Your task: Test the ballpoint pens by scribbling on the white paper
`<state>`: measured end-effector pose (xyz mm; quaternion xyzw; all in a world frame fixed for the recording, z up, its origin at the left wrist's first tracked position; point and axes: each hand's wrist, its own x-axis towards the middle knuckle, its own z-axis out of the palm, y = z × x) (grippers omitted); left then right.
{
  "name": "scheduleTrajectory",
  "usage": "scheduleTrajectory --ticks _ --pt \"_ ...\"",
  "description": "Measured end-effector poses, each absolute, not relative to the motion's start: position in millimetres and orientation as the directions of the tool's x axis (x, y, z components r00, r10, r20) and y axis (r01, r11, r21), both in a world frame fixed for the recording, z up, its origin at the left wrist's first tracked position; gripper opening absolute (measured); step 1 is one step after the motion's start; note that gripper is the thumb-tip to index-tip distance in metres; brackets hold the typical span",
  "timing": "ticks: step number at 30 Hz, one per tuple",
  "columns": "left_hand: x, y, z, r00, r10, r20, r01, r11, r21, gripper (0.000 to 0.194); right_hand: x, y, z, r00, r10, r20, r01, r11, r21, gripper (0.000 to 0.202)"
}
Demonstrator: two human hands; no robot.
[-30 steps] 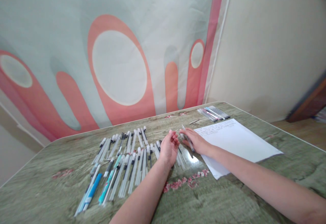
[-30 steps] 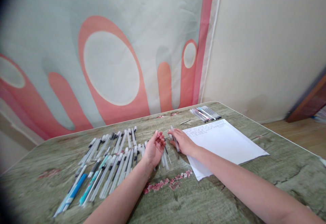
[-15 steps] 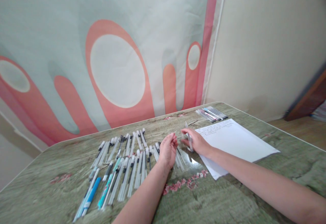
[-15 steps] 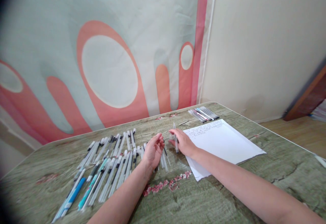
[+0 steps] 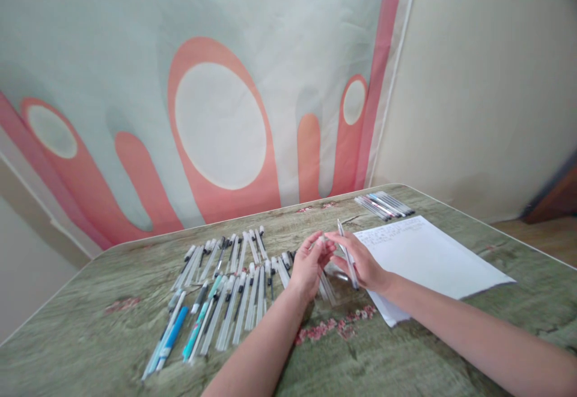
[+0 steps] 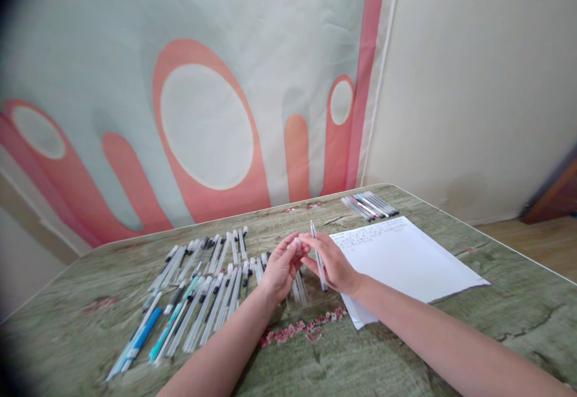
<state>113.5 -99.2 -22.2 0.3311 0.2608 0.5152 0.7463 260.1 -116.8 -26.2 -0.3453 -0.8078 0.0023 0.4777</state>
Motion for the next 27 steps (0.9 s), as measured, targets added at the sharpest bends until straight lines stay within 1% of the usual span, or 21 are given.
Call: scheduleTrajectory --ticks 2,5,9,11,15,21,24,27 --pt "110.6 -96.8 -21.2 0.292 0.955 -0.056 -0.635 0.238 0.735 0.038 260.9 -120.7 -23.9 -0.345 0.533 0.772 0.553 0.781 -0.292 0.04" --pt "107.9 -93.6 -20.6 0.254 0.964 -0.082 -0.661 0.234 0.713 0.034 260.6 -124.5 -23.4 -0.407 0.473 0.781 0.552 0.809 -0.203 0.035" --pt "108.5 -93.8 -19.7 0.246 0.964 -0.103 -0.665 0.246 0.705 0.032 257.8 -124.5 -23.9 -0.45 0.394 0.802 0.55 0.829 -0.099 0.028" --pt "109.6 -95.5 -18.6 0.254 0.962 -0.102 -0.666 0.25 0.703 0.031 256.6 -124.1 -22.4 -0.446 0.396 0.803 0.557 0.825 -0.097 0.026" --pt "111.1 -98.7 -16.7 0.275 0.958 -0.082 -0.665 0.251 0.703 0.029 256.6 -124.3 -19.1 -0.419 0.438 0.796 0.583 0.801 -0.134 0.023" --pt "112.7 -100.2 -17.3 0.265 0.962 -0.059 -0.662 0.226 0.714 0.032 258.5 -120.2 -26.0 -0.338 0.418 0.843 0.556 0.812 -0.18 0.022" --pt "114.4 -102.4 -16.6 0.249 0.968 -0.04 -0.66 0.2 0.724 0.035 258.8 -117.6 -27.6 -0.348 0.41 0.843 0.564 0.81 -0.161 0.018" --pt "115.8 -105.0 -15.5 0.248 0.968 -0.032 -0.652 0.192 0.734 0.036 259.6 -115.9 -27.4 -0.363 0.374 0.853 0.566 0.816 -0.116 0.016"
